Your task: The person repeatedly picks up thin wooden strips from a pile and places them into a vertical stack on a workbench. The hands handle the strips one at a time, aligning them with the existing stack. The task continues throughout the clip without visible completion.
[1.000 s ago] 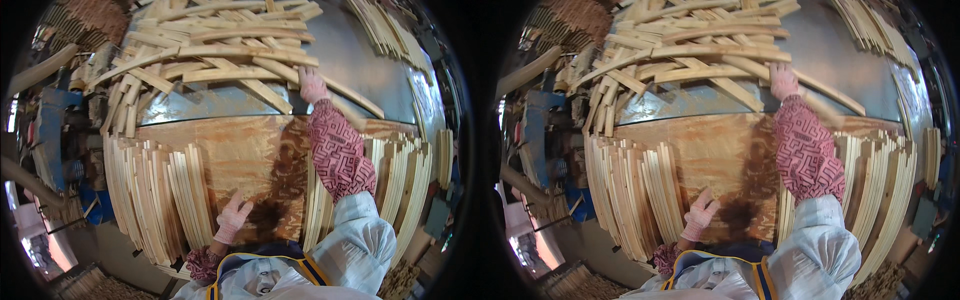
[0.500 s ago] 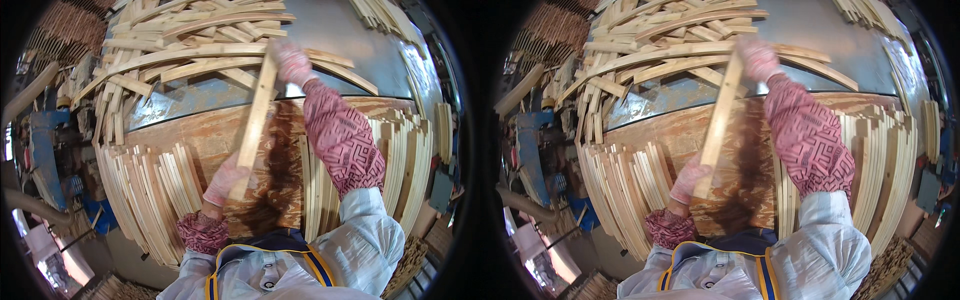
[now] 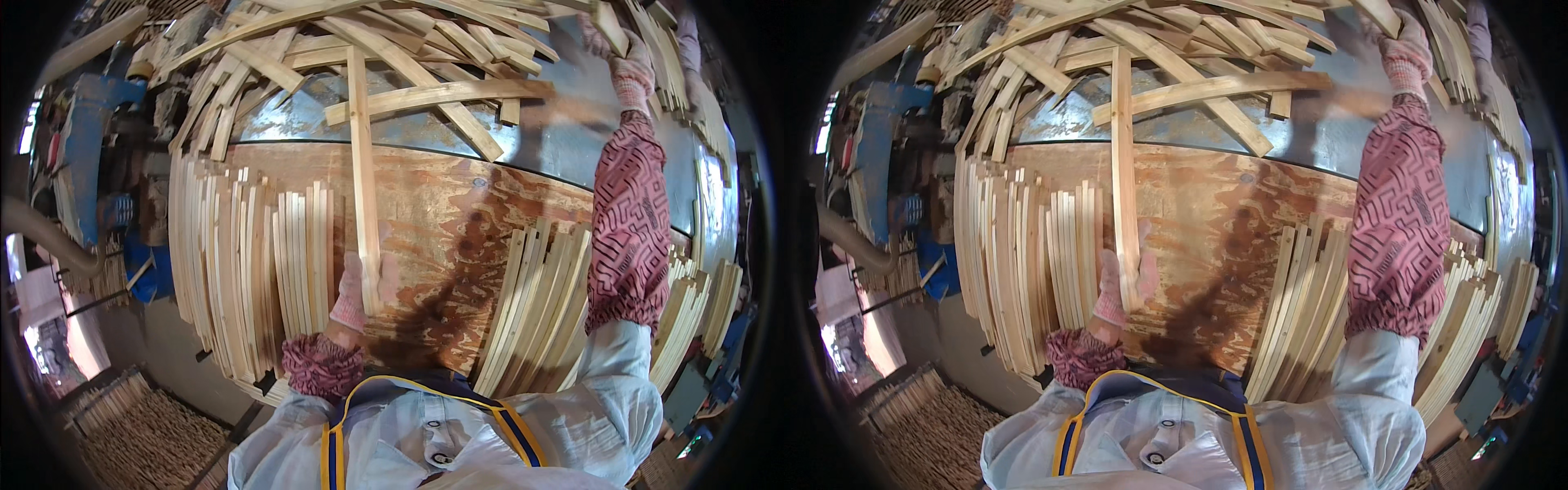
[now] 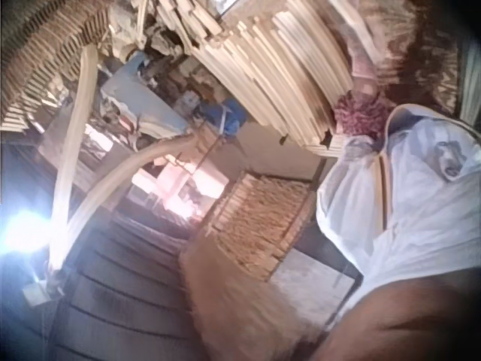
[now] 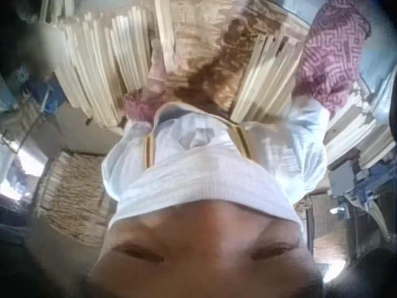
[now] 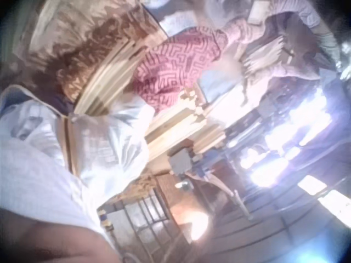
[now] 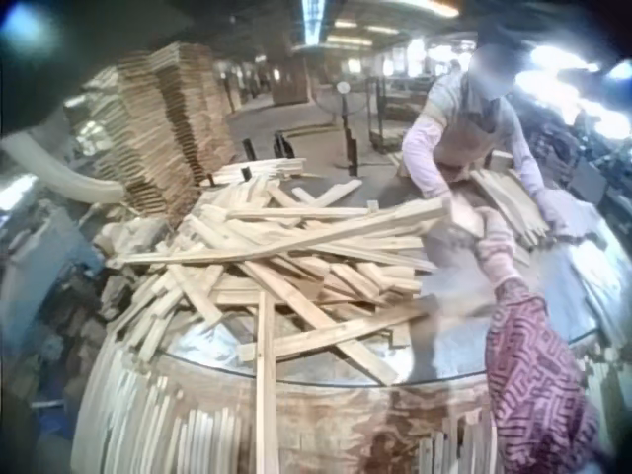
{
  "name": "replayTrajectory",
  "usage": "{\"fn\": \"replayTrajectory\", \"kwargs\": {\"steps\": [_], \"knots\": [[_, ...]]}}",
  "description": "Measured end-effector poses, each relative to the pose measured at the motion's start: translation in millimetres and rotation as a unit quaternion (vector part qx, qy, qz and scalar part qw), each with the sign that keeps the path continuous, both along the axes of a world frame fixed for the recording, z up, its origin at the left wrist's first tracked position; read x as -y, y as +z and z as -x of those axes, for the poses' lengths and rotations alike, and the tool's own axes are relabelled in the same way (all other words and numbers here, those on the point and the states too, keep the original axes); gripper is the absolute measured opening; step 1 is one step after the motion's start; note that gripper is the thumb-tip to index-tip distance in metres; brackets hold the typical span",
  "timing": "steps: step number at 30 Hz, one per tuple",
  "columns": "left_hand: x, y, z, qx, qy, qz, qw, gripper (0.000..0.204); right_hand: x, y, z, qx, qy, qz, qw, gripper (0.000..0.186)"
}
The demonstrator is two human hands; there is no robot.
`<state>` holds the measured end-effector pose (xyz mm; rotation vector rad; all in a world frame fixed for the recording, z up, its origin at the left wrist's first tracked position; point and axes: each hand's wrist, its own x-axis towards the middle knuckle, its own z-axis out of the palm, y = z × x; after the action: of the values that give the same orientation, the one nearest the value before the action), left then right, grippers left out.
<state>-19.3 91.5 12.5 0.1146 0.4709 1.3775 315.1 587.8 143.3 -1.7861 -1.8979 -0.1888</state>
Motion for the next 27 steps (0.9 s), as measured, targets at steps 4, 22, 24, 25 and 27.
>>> {"fn": "replayTrajectory", "kwargs": {"steps": [4,22,24,25,27], "knots": [[-26.4,4.4,3.0,0.083,-0.033,-0.043,0.995,0.068,37.6,20.1,3.1,-0.262,0.327,-0.015,0.908,0.040],[173.2,-18.7,-27.5,-0.411,-0.013,0.199,0.890,0.066,540.1,-137.4,84.4,-0.093,0.103,0.360,0.922,0.073],[142.0,2.4,-32.5,-0.519,-0.060,0.258,0.813,0.073,550.5,-123.9,107.5,-0.069,-0.023,0.397,0.915,0.083],[123.2,9.8,-28.9,-0.610,-0.075,0.224,0.756,0.075,550.6,-115.0,117.1,-0.065,-0.076,0.444,0.890,0.082],[61.5,16.1,-26.1,-0.745,-0.121,0.198,0.625,0.079,544.8,-136.1,97.2,-0.337,-0.028,0.425,0.840,0.070]]}}
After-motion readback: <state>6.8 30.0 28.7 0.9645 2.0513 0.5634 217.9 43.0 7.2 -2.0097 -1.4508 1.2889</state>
